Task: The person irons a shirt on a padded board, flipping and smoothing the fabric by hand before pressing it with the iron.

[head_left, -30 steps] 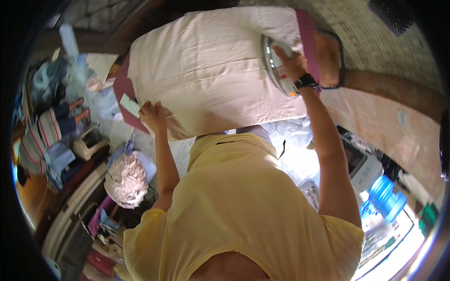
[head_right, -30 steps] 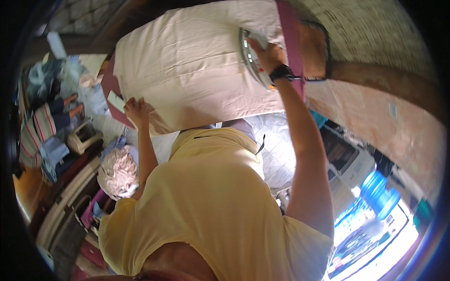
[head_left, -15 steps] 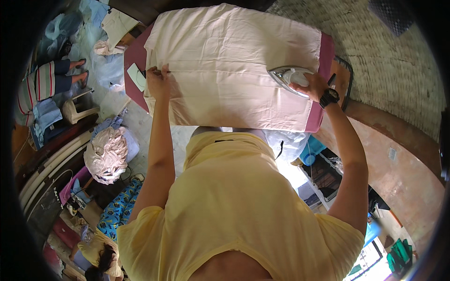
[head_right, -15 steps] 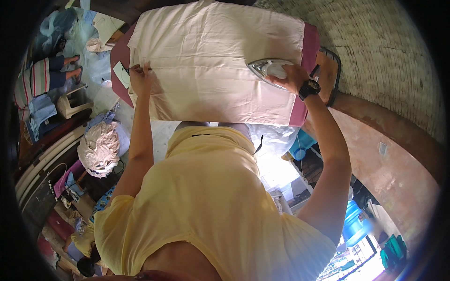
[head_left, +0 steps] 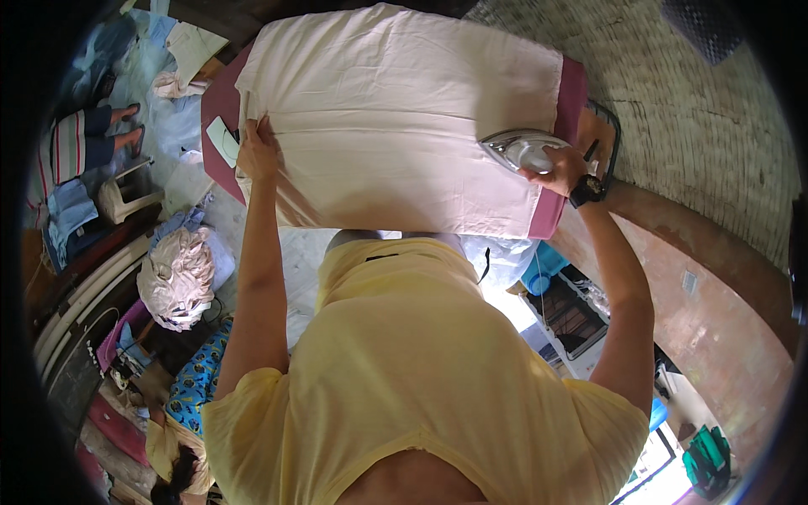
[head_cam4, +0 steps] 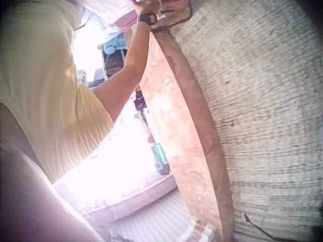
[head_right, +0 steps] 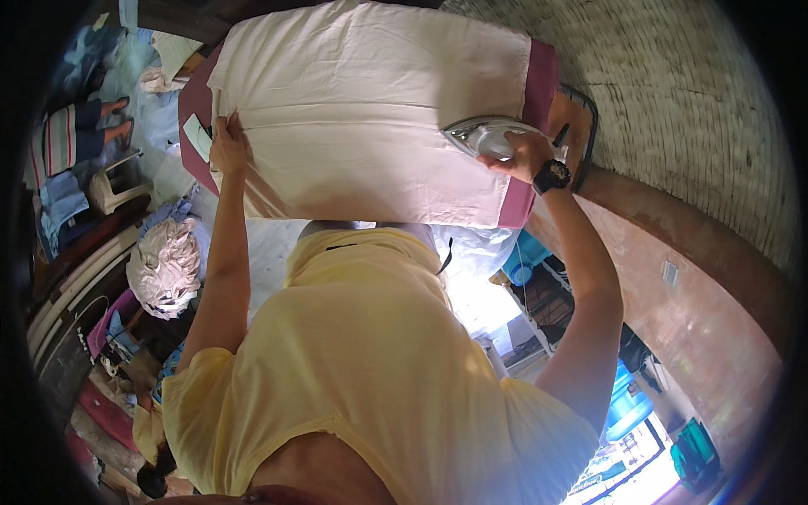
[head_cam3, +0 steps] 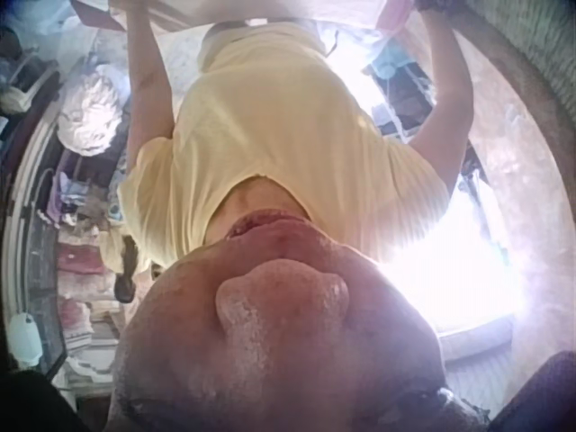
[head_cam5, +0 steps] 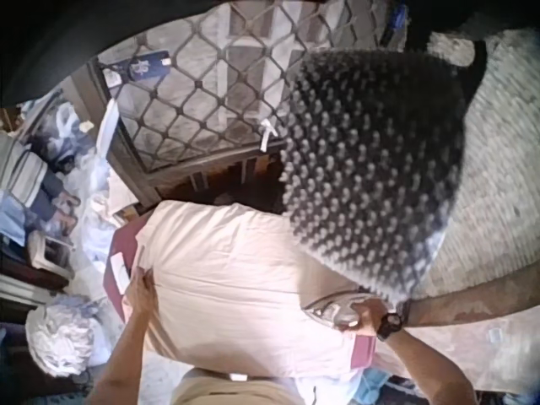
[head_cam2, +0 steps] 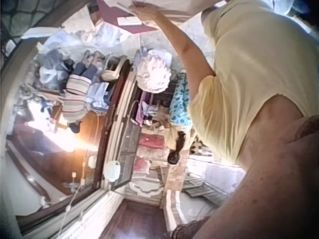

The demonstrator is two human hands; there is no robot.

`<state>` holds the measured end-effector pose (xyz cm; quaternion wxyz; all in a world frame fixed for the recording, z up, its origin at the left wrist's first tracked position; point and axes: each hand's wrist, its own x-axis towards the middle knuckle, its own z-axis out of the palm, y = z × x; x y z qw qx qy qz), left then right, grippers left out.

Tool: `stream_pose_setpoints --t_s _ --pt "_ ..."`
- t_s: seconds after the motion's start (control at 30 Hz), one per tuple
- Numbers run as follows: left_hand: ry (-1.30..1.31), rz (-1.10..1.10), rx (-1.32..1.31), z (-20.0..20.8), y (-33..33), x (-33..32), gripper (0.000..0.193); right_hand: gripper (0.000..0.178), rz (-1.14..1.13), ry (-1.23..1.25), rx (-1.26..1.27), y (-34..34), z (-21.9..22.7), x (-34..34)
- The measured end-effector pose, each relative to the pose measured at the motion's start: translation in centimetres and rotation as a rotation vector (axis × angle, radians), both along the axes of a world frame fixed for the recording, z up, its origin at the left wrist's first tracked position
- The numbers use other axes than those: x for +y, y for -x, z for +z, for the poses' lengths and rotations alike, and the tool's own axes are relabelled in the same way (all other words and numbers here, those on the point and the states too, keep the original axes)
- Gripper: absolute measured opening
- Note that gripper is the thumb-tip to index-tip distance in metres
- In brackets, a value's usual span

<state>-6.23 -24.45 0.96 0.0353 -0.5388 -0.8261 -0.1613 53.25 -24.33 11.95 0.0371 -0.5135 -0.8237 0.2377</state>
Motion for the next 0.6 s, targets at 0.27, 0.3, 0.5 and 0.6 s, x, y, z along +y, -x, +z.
stream_pose_setpoints --t_s 0.27,0.3,0.5,0.6 --pt "-0.202 0.035 -0.094 0.6 -0.2 -0.1 0.024 0.049 0.105 -0.115 0.125 13.9 2.2 1.8" --pt "-0.254 0.035 -0.116 0.6 -0.3 -0.2 0.023 0.048 0.132 -0.133 0.187 16.3 2.7 2.1" --pt "-0.342 0.156 -0.331 0.7 1.3 0.0 0.034 0.051 0.170 -0.030 0.262 29.5 2.3 4.0" --pt "-0.150 0.311 -0.606 2.1 1.9 0.8 0.033 0.057 0.209 -0.015 0.216 35.5 1.8 5.8"
